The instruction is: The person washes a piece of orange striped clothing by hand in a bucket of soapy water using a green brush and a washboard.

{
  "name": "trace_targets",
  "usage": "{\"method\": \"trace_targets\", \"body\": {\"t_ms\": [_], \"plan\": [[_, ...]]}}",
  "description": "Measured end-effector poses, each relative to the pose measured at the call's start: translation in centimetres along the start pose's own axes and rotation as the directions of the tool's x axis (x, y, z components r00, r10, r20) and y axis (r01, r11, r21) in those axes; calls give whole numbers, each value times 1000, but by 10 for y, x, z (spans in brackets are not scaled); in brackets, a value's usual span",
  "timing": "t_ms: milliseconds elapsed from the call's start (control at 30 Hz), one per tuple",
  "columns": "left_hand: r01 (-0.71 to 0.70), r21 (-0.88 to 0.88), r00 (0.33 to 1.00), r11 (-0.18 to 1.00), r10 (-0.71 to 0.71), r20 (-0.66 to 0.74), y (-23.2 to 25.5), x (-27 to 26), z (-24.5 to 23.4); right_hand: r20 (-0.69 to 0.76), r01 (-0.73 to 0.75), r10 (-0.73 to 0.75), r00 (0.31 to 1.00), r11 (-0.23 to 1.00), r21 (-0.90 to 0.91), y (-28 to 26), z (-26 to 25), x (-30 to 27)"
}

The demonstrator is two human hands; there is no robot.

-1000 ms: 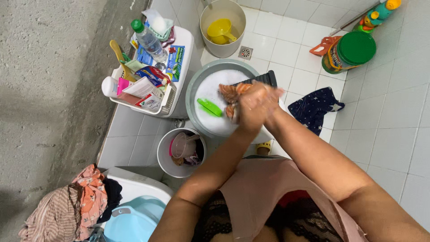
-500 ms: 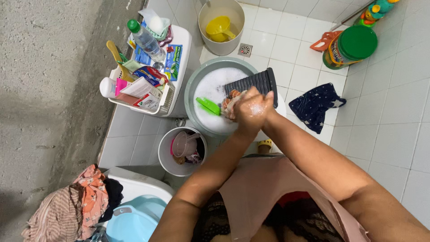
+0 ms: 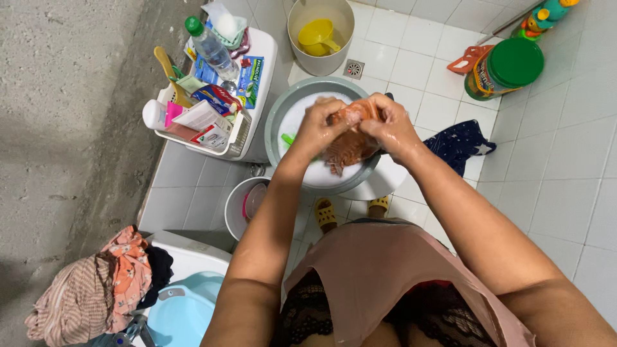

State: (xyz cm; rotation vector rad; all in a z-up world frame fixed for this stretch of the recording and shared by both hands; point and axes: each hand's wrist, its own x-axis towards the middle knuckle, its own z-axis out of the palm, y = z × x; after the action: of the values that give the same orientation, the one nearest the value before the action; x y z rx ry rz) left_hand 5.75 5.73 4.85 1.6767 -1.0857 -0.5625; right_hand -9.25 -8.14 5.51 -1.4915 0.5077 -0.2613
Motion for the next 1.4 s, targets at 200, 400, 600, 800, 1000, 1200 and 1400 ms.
{"method": "trace_targets", "body": {"t_ms": [200, 400, 600, 800, 1000, 1200, 1400], "plan": [[-214, -502, 971, 838, 126, -205, 38, -2, -10, -6, -46, 46, 999, 986, -161, 67, -12, -16], [-199, -704, 973, 682, 55, -222, 43, 1, -43, -79, -94, 92, 993, 995, -31, 79, -26, -11], [64, 379, 967, 923, -151, 205, 3, -14, -18, 20, -32, 27, 999, 947, 318, -2, -34, -8], [-100, -288, 994, 952, 107, 11, -21, -14, -34, -49, -95, 106, 993, 978, 186, 16, -25, -12], [-145, -871, 874, 469, -352, -335, 0, -12, 29, -45, -282, 372, 927, 770, 573, 55, 21, 6], [-105, -188, 872, 977, -1, -489, 13, -26, 112, 123, -305, 352, 928, 526, 794, 123, 32, 36], [77, -132, 808, 988, -139, -572, -31, -3, 73, -179, -492, 580, 795, 789, 368, 116, 46, 20]]}}
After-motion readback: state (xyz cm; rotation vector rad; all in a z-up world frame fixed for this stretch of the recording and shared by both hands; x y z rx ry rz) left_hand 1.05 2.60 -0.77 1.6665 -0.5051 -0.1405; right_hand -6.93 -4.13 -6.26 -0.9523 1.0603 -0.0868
